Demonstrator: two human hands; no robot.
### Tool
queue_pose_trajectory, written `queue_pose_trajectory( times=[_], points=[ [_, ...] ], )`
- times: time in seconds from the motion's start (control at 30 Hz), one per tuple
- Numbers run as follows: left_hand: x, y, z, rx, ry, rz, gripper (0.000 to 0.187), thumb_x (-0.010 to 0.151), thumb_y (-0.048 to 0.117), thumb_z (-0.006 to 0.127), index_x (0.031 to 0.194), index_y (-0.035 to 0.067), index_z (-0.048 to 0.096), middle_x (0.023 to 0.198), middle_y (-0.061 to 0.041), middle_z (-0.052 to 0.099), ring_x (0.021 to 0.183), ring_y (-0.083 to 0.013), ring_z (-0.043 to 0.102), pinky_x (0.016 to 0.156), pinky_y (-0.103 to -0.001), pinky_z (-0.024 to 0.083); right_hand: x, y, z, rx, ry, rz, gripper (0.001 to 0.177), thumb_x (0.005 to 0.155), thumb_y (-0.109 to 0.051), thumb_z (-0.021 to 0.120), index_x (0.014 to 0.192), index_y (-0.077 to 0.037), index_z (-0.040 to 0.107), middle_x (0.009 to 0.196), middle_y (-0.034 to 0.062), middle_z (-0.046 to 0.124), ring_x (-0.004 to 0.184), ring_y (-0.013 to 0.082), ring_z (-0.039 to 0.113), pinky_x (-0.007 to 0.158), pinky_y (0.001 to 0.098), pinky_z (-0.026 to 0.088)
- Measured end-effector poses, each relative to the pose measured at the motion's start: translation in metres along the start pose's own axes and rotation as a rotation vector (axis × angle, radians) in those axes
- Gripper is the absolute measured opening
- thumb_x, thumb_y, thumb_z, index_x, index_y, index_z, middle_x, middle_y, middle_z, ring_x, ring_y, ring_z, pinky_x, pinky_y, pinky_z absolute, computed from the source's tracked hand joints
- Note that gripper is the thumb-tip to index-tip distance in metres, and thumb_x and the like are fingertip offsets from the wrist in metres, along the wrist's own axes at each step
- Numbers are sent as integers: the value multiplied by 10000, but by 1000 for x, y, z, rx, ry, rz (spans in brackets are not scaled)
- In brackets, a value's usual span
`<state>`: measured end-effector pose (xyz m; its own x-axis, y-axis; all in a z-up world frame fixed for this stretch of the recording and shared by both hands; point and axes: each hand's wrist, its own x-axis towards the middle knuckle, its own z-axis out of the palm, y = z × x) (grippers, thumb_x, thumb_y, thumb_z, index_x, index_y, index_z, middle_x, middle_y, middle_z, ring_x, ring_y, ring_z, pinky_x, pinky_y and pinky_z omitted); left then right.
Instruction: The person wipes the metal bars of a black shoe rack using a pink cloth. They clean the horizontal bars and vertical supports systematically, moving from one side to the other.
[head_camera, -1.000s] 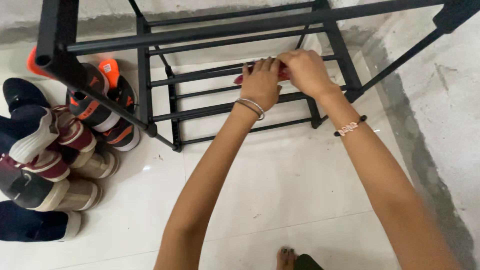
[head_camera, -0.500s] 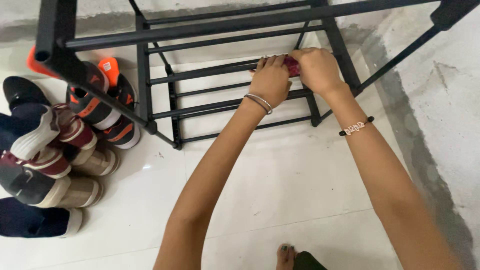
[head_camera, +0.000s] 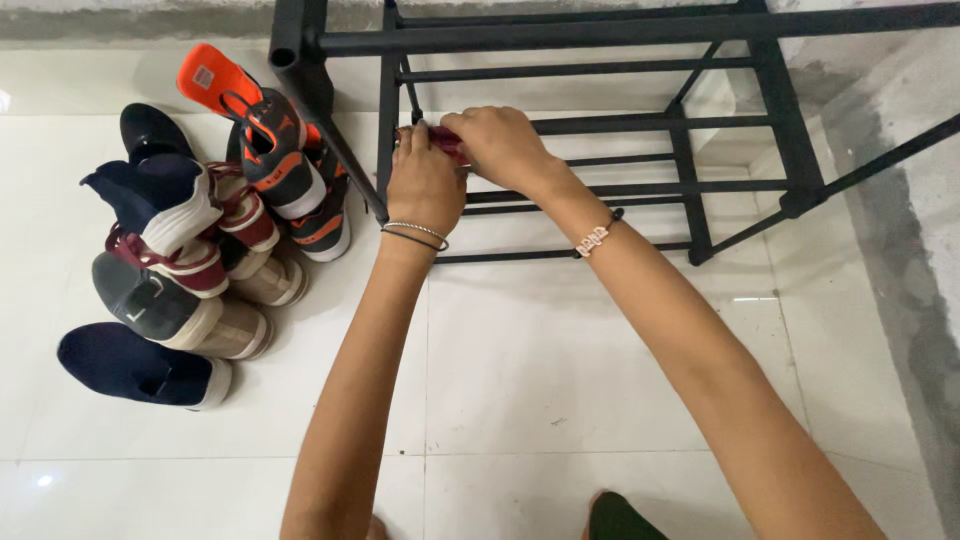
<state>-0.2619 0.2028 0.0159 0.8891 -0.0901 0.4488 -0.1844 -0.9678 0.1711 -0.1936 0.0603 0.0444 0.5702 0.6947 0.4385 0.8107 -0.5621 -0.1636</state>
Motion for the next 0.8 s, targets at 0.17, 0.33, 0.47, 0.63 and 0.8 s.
queue_pose_trajectory(
  times=[0.17,0.33,0.47,0.63,0.8],
  points=[
    [-4,10,-32,-116,89,-1,322,905,178,725,1096,-80,695,1211,-243,619,1188,-402,564,1076,-481,418,1,-10,-20,77,14,-25,385,830,-93,713,1214,-118,723,939,110,759,857,342,711,706,453,561],
    [-8,38,-78,-253,209,120,173,908,126,729,979,-31,717,1090,-162,674,1007,-360,600,974,-456,468,-28,-11,-84,61,24,49,303,947,-71,659,1242,-113,717,971,125,755,831,352,712,711,445,560],
    [-27,58,-94,-336,144,176,122,930,116,728,930,-6,727,1029,-135,691,981,-350,613,979,-457,483,-67,-25,-114,109,-124,151,310,967,-102,629,1268,-121,701,1011,130,750,954,345,698,834,456,545],
    [-62,54,-86,-274,140,237,230,833,120,733,1013,-21,704,1134,-157,692,1084,-345,624,1026,-466,460,-94,-51,-79,44,-192,37,500,920,-194,688,1364,13,590,1207,149,694,1079,360,633,907,493,502],
    [-80,30,-76,-208,38,100,312,905,95,703,1171,-28,595,1194,-196,670,1167,-391,606,1059,-461,464,-76,-67,-37,35,-92,7,420,915,-170,688,1303,-22,619,1154,116,711,1075,328,650,889,478,493]
  ],
)
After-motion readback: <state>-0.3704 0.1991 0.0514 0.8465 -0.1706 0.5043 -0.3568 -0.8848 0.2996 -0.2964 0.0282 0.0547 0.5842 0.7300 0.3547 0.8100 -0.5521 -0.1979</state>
